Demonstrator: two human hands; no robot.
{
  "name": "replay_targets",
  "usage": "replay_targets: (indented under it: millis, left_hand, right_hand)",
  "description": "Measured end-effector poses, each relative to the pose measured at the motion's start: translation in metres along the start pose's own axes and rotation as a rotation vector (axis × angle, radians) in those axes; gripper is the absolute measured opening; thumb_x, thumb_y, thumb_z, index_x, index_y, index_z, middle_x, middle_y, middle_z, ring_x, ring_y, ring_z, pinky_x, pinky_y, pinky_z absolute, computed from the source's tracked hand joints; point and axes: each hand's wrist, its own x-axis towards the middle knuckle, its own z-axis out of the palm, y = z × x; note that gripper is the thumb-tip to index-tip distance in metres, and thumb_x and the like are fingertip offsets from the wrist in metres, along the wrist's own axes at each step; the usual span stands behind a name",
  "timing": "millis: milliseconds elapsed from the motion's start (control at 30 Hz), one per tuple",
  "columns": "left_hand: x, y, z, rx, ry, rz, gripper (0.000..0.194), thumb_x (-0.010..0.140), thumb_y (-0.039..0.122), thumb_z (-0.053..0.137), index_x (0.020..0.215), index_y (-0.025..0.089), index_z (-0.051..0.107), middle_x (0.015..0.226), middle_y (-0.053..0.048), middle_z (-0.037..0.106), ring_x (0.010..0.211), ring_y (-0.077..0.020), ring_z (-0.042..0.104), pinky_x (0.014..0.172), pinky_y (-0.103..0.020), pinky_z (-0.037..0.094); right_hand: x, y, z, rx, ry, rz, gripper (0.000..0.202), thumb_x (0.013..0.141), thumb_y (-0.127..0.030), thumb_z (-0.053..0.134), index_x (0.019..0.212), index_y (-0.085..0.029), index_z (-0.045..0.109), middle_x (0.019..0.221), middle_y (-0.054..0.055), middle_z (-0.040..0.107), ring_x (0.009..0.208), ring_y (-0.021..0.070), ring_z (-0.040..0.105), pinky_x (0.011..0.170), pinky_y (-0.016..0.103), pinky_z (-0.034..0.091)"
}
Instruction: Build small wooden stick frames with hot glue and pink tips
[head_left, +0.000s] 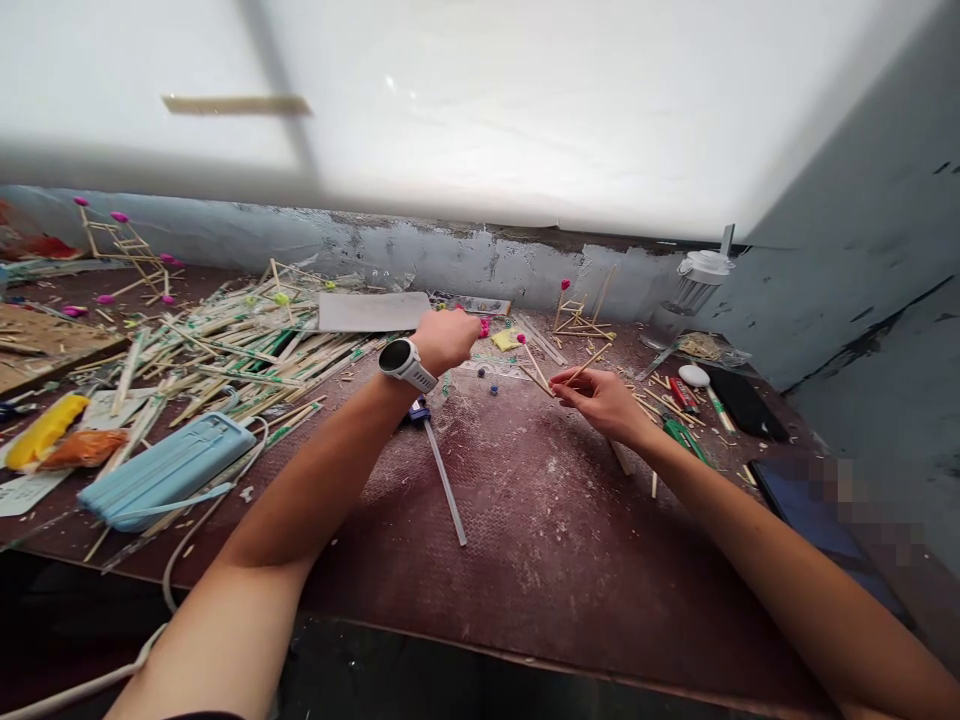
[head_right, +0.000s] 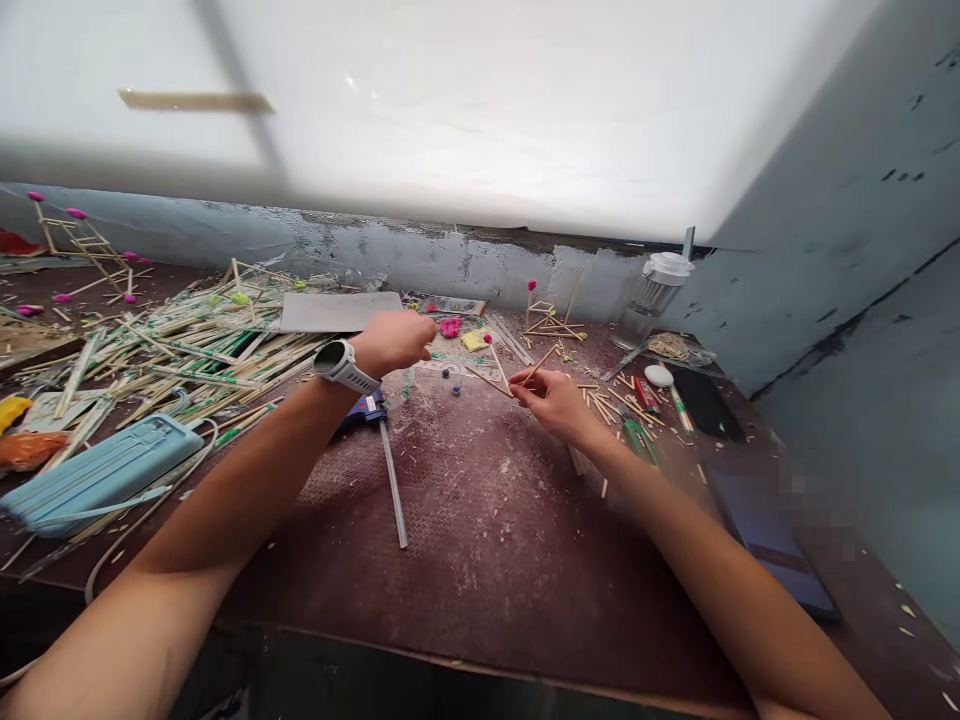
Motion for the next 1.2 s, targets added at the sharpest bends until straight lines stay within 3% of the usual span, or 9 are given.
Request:
replay_targets:
  millis: [167,300,500,700,767,833,900,967,1200]
  left_hand:
    - [-0.001,0.022,0.0,-0.163,-0.193,0.157,0.034,0.091,0.03,0.072,0.123,0.02,0.075,0.106,-0.007,0.082,0.086,-0.0176,0.074,0.074,-0.024,0.051]
    - [-0.004,0.026,0.0,-0.365,-0.359,0.245,0.035,0.088,0.033,0.072,0.118,0.015,0.076,0.098,-0.009,0.081,0.076,-0.0166,0.07,0.064,-0.024,0.049]
    - [-0.001,0.017,0.002,-0.332,-0.419,0.273,0.037,0.085,0.036,0.073,0.114,0.014,0.078,0.096,-0.01,0.08,0.073,-0.0161,0.069,0.061,-0.023,0.049]
    - [0.0,0.015,0.004,-0.324,-0.407,0.244,0.032,0.083,0.026,0.069,0.111,0.016,0.08,0.089,-0.006,0.081,0.07,-0.0148,0.069,0.063,-0.023,0.051]
    - [0.002,0.015,0.005,-0.326,-0.383,0.238,0.03,0.083,0.022,0.067,0.11,0.016,0.08,0.087,-0.006,0.081,0.071,-0.0149,0.07,0.063,-0.022,0.051]
    - [0.004,0.015,0.006,-0.323,-0.342,0.245,0.027,0.082,0.018,0.065,0.105,0.016,0.08,0.087,-0.005,0.081,0.072,-0.0145,0.071,0.063,-0.021,0.05]
    - [0.005,0.016,0.006,-0.297,-0.252,0.259,0.023,0.082,0.014,0.064,0.098,0.016,0.081,0.088,-0.006,0.081,0.074,-0.0142,0.072,0.065,-0.022,0.05]
    - [0.005,0.018,0.005,-0.272,-0.156,0.266,0.018,0.083,0.012,0.064,0.091,0.015,0.08,0.085,-0.006,0.081,0.073,-0.0142,0.072,0.067,-0.023,0.049]
    - [0.002,0.025,0.001,-0.278,-0.161,0.237,0.012,0.088,0.023,0.069,0.085,0.014,0.077,0.074,-0.005,0.077,0.064,-0.0138,0.069,0.06,-0.023,0.046]
  right_hand:
    - [-0.004,-0.008,0.003,-0.141,-0.047,-0.062,0.031,0.088,-0.046,0.072,0.101,-0.02,0.081,0.099,0.01,0.083,0.087,0.0238,0.077,0.082,0.038,0.062]
    - [-0.007,-0.013,0.001,-0.131,-0.184,-0.087,0.031,0.087,-0.047,0.071,0.097,-0.02,0.083,0.096,0.009,0.083,0.084,0.0225,0.076,0.081,0.037,0.061]
    - [-0.012,-0.031,-0.01,-0.108,-0.436,0.015,0.039,0.081,-0.056,0.079,0.097,-0.02,0.085,0.094,0.007,0.083,0.086,0.0215,0.076,0.078,0.031,0.059]
    - [-0.012,-0.042,-0.039,-0.014,-0.7,0.139,0.067,0.071,-0.045,0.09,0.133,-0.024,0.074,0.118,0.008,0.08,0.095,0.0209,0.077,0.082,0.03,0.06]
    - [-0.007,-0.034,-0.052,-0.018,-0.62,0.116,0.066,0.075,-0.046,0.086,0.135,-0.024,0.072,0.127,0.01,0.077,0.095,0.0209,0.076,0.082,0.032,0.06]
    - [-0.001,-0.02,-0.068,-0.102,-0.396,0.091,0.056,0.076,-0.048,0.082,0.126,-0.022,0.076,0.125,0.011,0.077,0.091,0.0214,0.074,0.079,0.033,0.06]
    - [0.004,-0.005,-0.084,-0.281,-0.124,0.117,0.046,0.081,-0.051,0.075,0.113,-0.018,0.078,0.11,0.012,0.079,0.084,0.0219,0.072,0.073,0.033,0.057]
    - [0.006,0.008,-0.101,-0.498,-0.006,0.195,0.039,0.079,-0.053,0.076,0.095,-0.017,0.079,0.097,0.011,0.079,0.081,0.0225,0.069,0.07,0.032,0.052]
    - [-0.004,0.011,-0.123,-0.525,-0.553,0.389,0.049,0.067,-0.067,0.081,0.076,-0.019,0.077,0.075,0.006,0.074,0.069,0.0205,0.063,0.061,0.029,0.042]
